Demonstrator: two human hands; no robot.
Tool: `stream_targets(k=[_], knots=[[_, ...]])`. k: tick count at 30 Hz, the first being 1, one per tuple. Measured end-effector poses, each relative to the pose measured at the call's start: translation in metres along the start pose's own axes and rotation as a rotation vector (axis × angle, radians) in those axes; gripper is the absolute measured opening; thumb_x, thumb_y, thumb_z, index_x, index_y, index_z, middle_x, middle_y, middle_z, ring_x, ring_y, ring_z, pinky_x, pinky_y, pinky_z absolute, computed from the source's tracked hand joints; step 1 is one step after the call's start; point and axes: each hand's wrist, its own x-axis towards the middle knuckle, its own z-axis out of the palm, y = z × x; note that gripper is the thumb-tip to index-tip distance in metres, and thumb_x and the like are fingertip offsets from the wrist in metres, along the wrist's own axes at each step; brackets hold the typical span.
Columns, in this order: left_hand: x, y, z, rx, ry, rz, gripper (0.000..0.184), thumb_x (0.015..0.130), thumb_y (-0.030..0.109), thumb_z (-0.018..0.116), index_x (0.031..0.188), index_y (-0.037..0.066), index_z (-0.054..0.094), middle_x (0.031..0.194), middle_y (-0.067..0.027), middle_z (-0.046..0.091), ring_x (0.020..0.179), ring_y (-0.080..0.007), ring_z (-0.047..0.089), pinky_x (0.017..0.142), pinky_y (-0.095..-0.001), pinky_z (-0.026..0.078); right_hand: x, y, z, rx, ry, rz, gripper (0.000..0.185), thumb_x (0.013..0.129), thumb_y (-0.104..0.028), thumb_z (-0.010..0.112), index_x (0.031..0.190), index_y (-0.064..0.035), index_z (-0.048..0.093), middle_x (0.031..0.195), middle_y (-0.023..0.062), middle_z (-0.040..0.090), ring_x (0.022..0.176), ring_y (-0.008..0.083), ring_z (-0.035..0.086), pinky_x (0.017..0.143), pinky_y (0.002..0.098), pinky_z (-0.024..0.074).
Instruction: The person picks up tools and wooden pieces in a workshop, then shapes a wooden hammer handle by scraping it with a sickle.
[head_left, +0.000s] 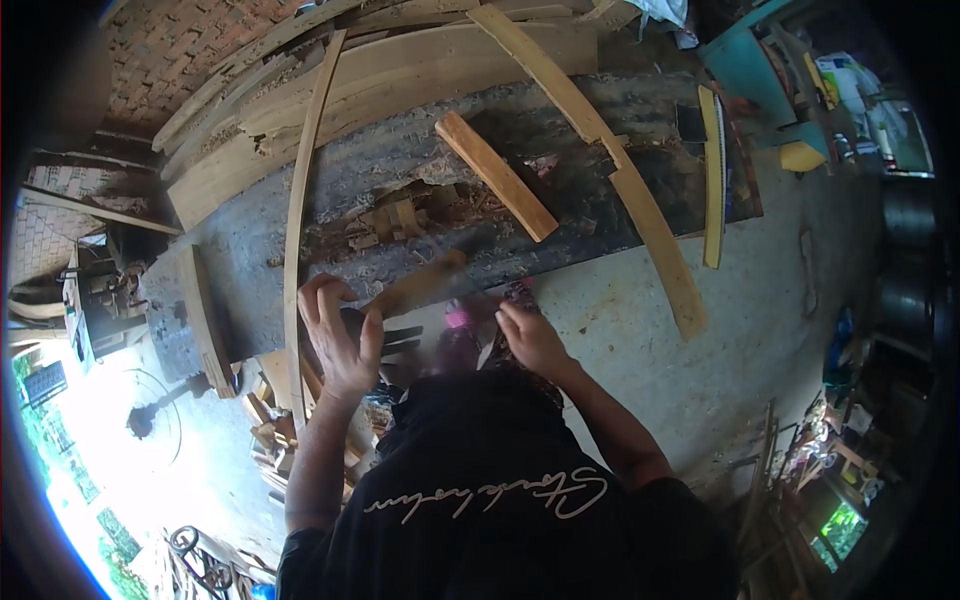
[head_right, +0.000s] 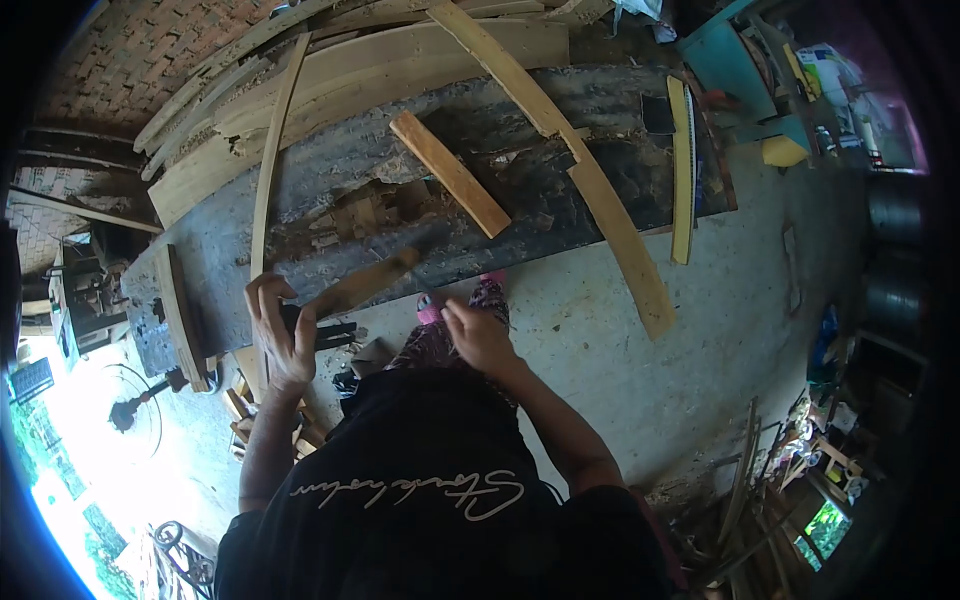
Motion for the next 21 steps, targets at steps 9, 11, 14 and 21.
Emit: stream_targets(k=[9, 11, 14, 21], knots=[[0.024, 0.019, 0.014, -0.002, 0.019, 0.104, 0.052, 0.077, 0.04, 0.064, 0.107, 0.0, 0.046, 0.115, -0.024, 0.043, 0.108, -0.0381, 0.044, 0.093, -0.0486, 0.035, 0.005, -0.063, -0.037, 0.159, -0.189, -0.013, 0.035, 0.098, -0.023, 0.051, 0.131, -0.0116, 0.054, 0.103, 0.0168, 0.066, 0.085, 0.0327, 0.066, 0.07, 0.0424, 0.0522], [0.024, 0.022, 0.015, 0.016, 0.03, 0.106, 0.052, 0.077, 0.039, 0.064, 0.106, 0.0, 0.046, 0.115, -0.0239, 0.043, 0.108, -0.038, 0.044, 0.094, -0.0487, 0.035, 0.009, -0.057, -0.033, 0.202, -0.199, -0.031, 0.037, 0.098, -0.022, 0.051, 0.133, -0.0123, 0.053, 0.101, 0.0162, 0.066, 0.084, 0.0326, 0.066, 0.071, 0.0417, 0.0528], [0.023, 0.02, 0.012, 0.017, 0.013, 0.064, 0.051, 0.076, 0.039, 0.064, 0.105, 0.0, 0.046, 0.115, -0.0238, 0.043, 0.108, -0.0377, 0.043, 0.094, -0.0484, 0.035, 0.012, -0.057, -0.031, 0.311, -0.293, 0.042, 0.04, 0.098, -0.021, 0.051, 0.137, -0.0135, 0.051, 0.101, 0.015, 0.067, 0.084, 0.0326, 0.066, 0.073, 0.0411, 0.0536], [0.017, 0.021, 0.015, 0.006, -0.01, 0.06, 0.05, 0.076, 0.038, 0.064, 0.105, 0.0, 0.046, 0.116, -0.0238, 0.042, 0.108, -0.037, 0.043, 0.092, -0.0478, 0.036, 0.005, -0.04, -0.031, 0.15, -0.18, -0.039, 0.037, 0.098, -0.021, 0.052, 0.133, -0.0098, 0.053, 0.097, 0.0184, 0.066, 0.077, 0.0334, 0.066, 0.067, 0.0441, 0.0515]])
